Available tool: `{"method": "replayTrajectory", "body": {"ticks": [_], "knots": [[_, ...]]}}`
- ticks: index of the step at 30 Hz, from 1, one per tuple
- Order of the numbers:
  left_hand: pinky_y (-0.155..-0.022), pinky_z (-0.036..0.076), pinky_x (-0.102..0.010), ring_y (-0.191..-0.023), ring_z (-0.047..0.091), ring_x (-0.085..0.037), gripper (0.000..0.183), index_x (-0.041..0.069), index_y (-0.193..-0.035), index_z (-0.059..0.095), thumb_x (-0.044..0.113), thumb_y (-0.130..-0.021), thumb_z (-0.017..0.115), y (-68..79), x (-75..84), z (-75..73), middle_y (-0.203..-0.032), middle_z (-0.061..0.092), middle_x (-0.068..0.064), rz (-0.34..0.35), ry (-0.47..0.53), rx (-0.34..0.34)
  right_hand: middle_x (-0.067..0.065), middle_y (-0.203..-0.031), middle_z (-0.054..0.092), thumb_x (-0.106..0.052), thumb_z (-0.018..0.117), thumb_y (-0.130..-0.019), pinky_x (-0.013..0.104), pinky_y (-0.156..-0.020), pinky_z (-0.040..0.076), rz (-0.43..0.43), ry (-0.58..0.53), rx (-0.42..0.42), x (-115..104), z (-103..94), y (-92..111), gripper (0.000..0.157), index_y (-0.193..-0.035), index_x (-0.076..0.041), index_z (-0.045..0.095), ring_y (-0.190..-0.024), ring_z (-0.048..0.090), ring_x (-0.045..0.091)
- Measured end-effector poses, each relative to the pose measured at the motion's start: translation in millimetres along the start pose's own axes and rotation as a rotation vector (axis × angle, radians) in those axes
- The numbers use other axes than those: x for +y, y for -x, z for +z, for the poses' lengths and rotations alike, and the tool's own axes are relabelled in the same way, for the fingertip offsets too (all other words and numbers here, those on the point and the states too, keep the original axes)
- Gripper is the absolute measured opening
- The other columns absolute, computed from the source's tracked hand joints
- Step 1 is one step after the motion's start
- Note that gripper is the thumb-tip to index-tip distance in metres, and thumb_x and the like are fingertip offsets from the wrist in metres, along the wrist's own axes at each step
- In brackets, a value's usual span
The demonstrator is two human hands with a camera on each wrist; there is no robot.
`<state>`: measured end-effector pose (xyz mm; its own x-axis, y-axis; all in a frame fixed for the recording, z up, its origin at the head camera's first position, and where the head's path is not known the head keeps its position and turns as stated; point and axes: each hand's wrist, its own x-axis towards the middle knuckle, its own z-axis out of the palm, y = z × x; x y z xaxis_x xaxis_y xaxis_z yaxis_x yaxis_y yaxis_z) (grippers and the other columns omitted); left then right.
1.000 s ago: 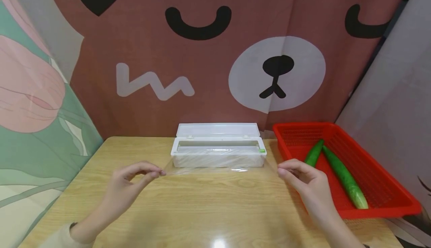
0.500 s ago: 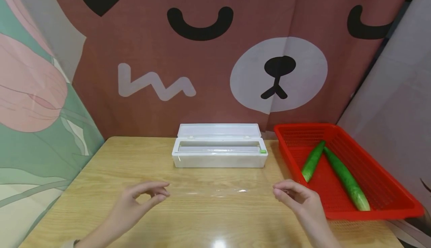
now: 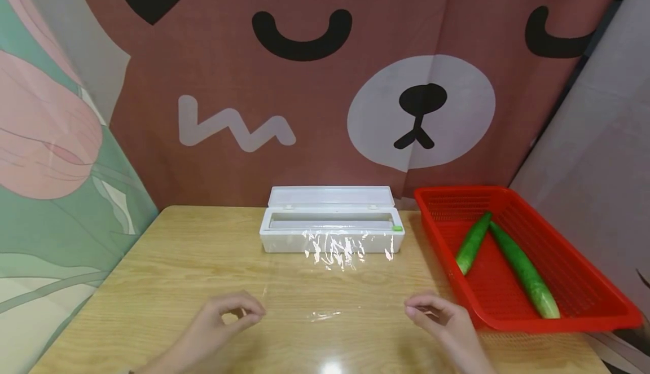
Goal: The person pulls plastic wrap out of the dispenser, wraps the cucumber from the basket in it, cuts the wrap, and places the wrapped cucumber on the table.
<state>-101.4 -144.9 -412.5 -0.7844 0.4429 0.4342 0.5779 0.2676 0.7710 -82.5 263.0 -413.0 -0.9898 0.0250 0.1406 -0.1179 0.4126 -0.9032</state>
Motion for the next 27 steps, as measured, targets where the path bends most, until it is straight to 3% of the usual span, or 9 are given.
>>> {"method": "replayTrajectory", "body": {"ticks": [6, 11, 17, 22, 27], "knots": [[-0.068, 0.055, -0.026, -0.085, 0.063, -0.005, 0.009, 0.021, -0.098, 0.073, 0.015, -0.092, 0.07, 5.1, -10.9, 6.5, -0.101, 0.069, 0.004, -0.013, -0.018, -0.069, -0.007, -0.095, 0.068, 0.006, 0.07, -0.087, 0.017, -0.073, 0.051, -0.157, 0.034, -0.008, 20, 5.7, 1, 0.013, -0.096, -0.004, 0.072, -0.087, 0.061, 0.002], [-0.07, 0.055, -0.024, -0.087, 0.061, -0.002, 0.004, 0.017, -0.096, 0.072, 0.016, -0.094, 0.069, 7.1, -17.6, 9.1, -0.101, 0.065, 0.009, -0.035, -0.053, -0.148, -0.009, -0.096, 0.069, 0.008, 0.071, -0.085, 0.014, -0.074, 0.048, -0.205, 0.037, -0.019, 34, 8.5, 0, 0.014, -0.094, -0.003, 0.072, -0.088, 0.061, 0.0], [-0.077, 0.053, -0.025, -0.092, 0.059, -0.001, 0.005, 0.02, -0.095, 0.072, 0.017, -0.093, 0.07, 10.9, -20.1, 10.3, -0.1, 0.062, 0.016, -0.076, -0.11, -0.241, -0.005, -0.095, 0.069, 0.013, 0.073, -0.08, 0.014, -0.075, 0.049, -0.346, 0.055, -0.04, 46, 13.6, 0, 0.021, -0.091, -0.004, 0.073, -0.088, 0.061, 0.0], [-0.084, 0.052, -0.027, -0.094, 0.057, 0.0, 0.006, 0.021, -0.091, 0.076, 0.015, -0.09, 0.073, 13.1, -25.2, 11.8, -0.099, 0.06, 0.019, -0.067, -0.173, -0.286, -0.005, -0.094, 0.069, 0.008, 0.076, -0.079, 0.016, -0.073, 0.049, -0.364, 0.115, -0.058, 51, 15.0, 2, 0.022, -0.091, -0.01, 0.075, -0.086, 0.061, 0.002], [-0.081, 0.052, -0.025, -0.089, 0.056, 0.003, 0.007, 0.022, -0.09, 0.076, 0.015, -0.089, 0.075, 13.9, -29.9, 13.4, -0.095, 0.059, 0.021, -0.041, -0.231, -0.317, -0.002, -0.097, 0.07, 0.01, 0.077, -0.076, 0.009, -0.081, 0.044, -0.422, 0.111, -0.088, 59, 16.4, 2, 0.025, -0.09, -0.011, 0.076, -0.094, 0.061, -0.001]]}}
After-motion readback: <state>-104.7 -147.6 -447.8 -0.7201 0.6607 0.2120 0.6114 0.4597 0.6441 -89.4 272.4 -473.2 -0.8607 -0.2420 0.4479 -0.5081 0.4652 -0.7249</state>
